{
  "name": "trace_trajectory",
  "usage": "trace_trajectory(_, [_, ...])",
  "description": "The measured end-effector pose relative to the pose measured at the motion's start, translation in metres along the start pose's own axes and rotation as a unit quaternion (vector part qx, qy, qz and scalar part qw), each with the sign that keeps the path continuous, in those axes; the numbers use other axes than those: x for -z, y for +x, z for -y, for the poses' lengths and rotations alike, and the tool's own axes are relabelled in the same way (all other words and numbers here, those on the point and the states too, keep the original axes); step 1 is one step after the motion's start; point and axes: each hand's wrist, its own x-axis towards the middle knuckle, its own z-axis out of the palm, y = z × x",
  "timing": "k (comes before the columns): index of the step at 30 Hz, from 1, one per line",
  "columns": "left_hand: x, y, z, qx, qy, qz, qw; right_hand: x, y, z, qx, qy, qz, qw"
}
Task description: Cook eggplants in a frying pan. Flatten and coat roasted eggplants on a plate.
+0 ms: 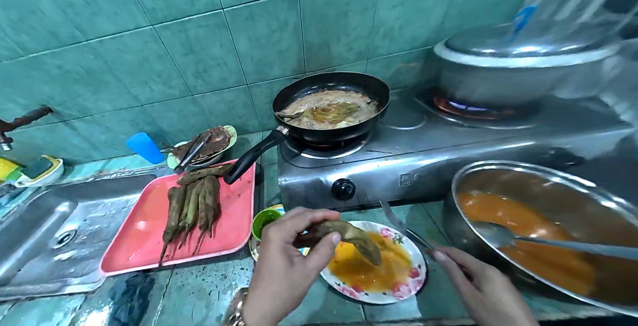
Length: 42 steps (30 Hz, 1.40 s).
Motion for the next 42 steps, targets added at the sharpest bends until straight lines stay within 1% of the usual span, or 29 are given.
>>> trace_trajectory(3, [-0.012, -0.017, 0.037, 0.083, -0.033, -0.011, 0.996, 0.01, -0.01, -0.006, 0.01, 0.022, 0.029, 0.999])
trace_trajectory(5, [-0.011, -0.028, 0.052, 0.133, -0.028, -0.023, 0.991, 0.011, -0.016, -0.009, 0.007, 0.038, 0.056, 0.998])
trace_trajectory(7, [-0.008, -0.039, 0.06, 0.162, -0.009, -0.023, 0.987, 0.01, -0.02, -0.007, 0.008, 0.036, 0.083, 0.996])
trace_trajectory(10, [-0.005, -0.055, 0.072, 0.19, 0.044, -0.008, 0.981, 0.007, -0.021, 0.001, 0.031, -0.018, 0.106, 0.994])
trace_trajectory(13, [-0.011, -0.067, 0.08, 0.227, 0.09, -0.007, 0.97, 0.004, -0.019, 0.009, 0.049, -0.067, 0.121, 0.989])
trace_trajectory(16, [-0.017, -0.072, 0.079, 0.263, 0.077, -0.019, 0.961, 0.004, -0.015, 0.02, 0.078, -0.102, 0.121, 0.984])
trace_trajectory(19, [-0.021, -0.075, 0.083, 0.259, 0.044, -0.025, 0.965, 0.003, -0.01, 0.027, 0.098, -0.124, 0.097, 0.983])
trace_trajectory(21, [-0.023, -0.077, 0.087, 0.23, 0.077, -0.029, 0.97, -0.001, -0.008, 0.026, 0.102, -0.142, 0.092, 0.98])
trace_trajectory(25, [-0.023, -0.074, 0.092, 0.184, 0.128, -0.01, 0.975, -0.008, -0.01, 0.029, 0.086, -0.178, 0.092, 0.976])
trace_trajectory(29, [-0.023, -0.065, 0.093, 0.159, 0.152, 0.009, 0.976, -0.004, -0.016, 0.041, 0.123, -0.192, 0.08, 0.97])
trace_trajectory(33, [-0.022, -0.055, 0.093, 0.16, 0.167, 0.035, 0.972, -0.016, -0.017, 0.057, 0.152, -0.201, 0.109, 0.961])
trace_trajectory(37, [-0.021, -0.047, 0.088, 0.16, 0.188, 0.061, 0.967, -0.035, -0.012, 0.051, 0.16, -0.232, 0.11, 0.953])
trace_trajectory(42, [-0.021, -0.036, 0.079, 0.193, 0.208, 0.108, 0.953, -0.018, -0.013, 0.068, 0.193, -0.256, 0.076, 0.944])
